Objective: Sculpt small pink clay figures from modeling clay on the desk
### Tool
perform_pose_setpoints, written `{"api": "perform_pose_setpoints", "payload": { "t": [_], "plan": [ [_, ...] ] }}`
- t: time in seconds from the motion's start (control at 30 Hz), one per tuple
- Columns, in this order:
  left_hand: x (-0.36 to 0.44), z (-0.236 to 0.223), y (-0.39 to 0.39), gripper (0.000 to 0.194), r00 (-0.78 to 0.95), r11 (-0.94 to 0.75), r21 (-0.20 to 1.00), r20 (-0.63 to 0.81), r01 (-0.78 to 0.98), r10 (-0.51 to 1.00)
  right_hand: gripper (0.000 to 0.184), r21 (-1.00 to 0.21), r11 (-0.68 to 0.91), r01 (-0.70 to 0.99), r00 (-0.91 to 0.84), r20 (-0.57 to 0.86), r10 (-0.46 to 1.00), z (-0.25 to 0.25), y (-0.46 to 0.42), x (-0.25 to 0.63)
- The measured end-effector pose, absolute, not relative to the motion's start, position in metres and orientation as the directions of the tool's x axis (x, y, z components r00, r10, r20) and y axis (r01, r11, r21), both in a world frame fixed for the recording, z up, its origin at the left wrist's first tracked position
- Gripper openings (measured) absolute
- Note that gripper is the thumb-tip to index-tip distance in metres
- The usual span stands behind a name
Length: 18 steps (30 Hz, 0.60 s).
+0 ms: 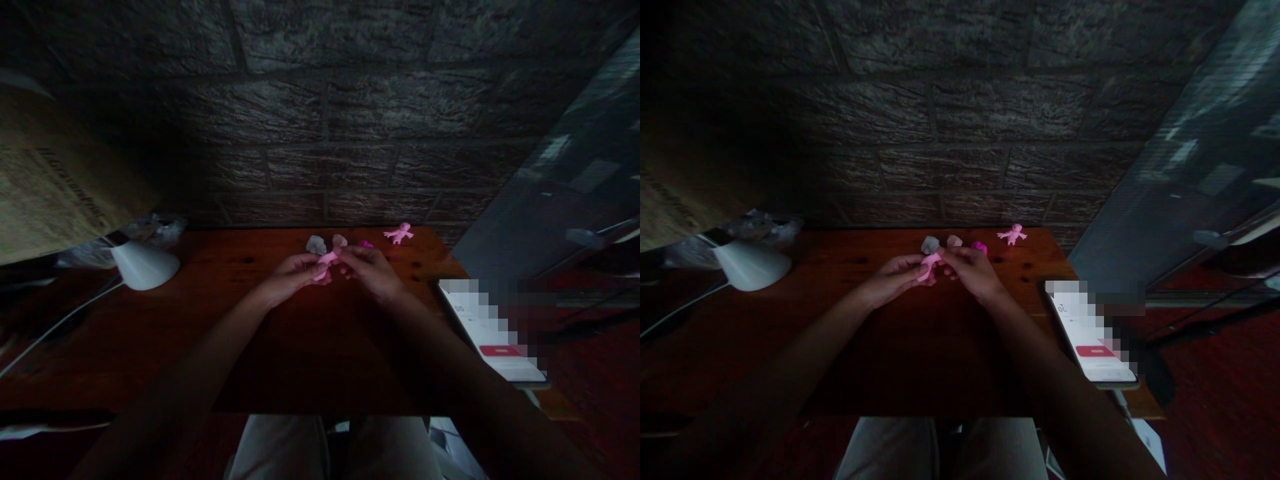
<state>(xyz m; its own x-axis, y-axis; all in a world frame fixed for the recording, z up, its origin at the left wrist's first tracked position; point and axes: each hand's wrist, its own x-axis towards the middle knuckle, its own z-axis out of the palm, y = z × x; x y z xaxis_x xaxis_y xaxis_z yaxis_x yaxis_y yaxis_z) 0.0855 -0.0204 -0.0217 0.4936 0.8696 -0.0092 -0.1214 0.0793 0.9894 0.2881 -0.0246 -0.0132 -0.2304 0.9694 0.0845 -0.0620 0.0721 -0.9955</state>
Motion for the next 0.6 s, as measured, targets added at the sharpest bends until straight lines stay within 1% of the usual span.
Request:
{"api": "perform_pose_setpoints", "payload": {
  "t": [0.13,0.23,0.4,0.6],
  "plan": [
    [0.0846,-0.0209,-0.0205,0.033,0.535,0.137,0.982,-0.048,-0.128,0.843,0.043,-0.985,0.165,-0.057,-0.243,0.174,0.954,-0.0148,-0.0243,0.2878],
    [0.087,-0.0196,-0.0217,0.037,0.54,0.173,0.976,-0.075,-0.133,0.839,0.041,-0.979,0.192,-0.068,-0.243,0.203,0.949,-0.0161,-0.0234,0.287],
    [0.0925,-0.0179,-0.0227,0.039,0.521,0.186,0.97,-0.08,-0.155,0.85,0.038,-0.984,0.142,-0.111,-0.192,0.162,0.968,-0.0138,-0.0243,0.2862],
    [0.091,-0.0233,-0.0217,0.038,0.53,0.104,0.987,-0.021,-0.126,0.848,0.043,-0.988,0.055,-0.147,-0.241,0.089,0.966,-0.0122,-0.0277,0.2842]
  ]
}}
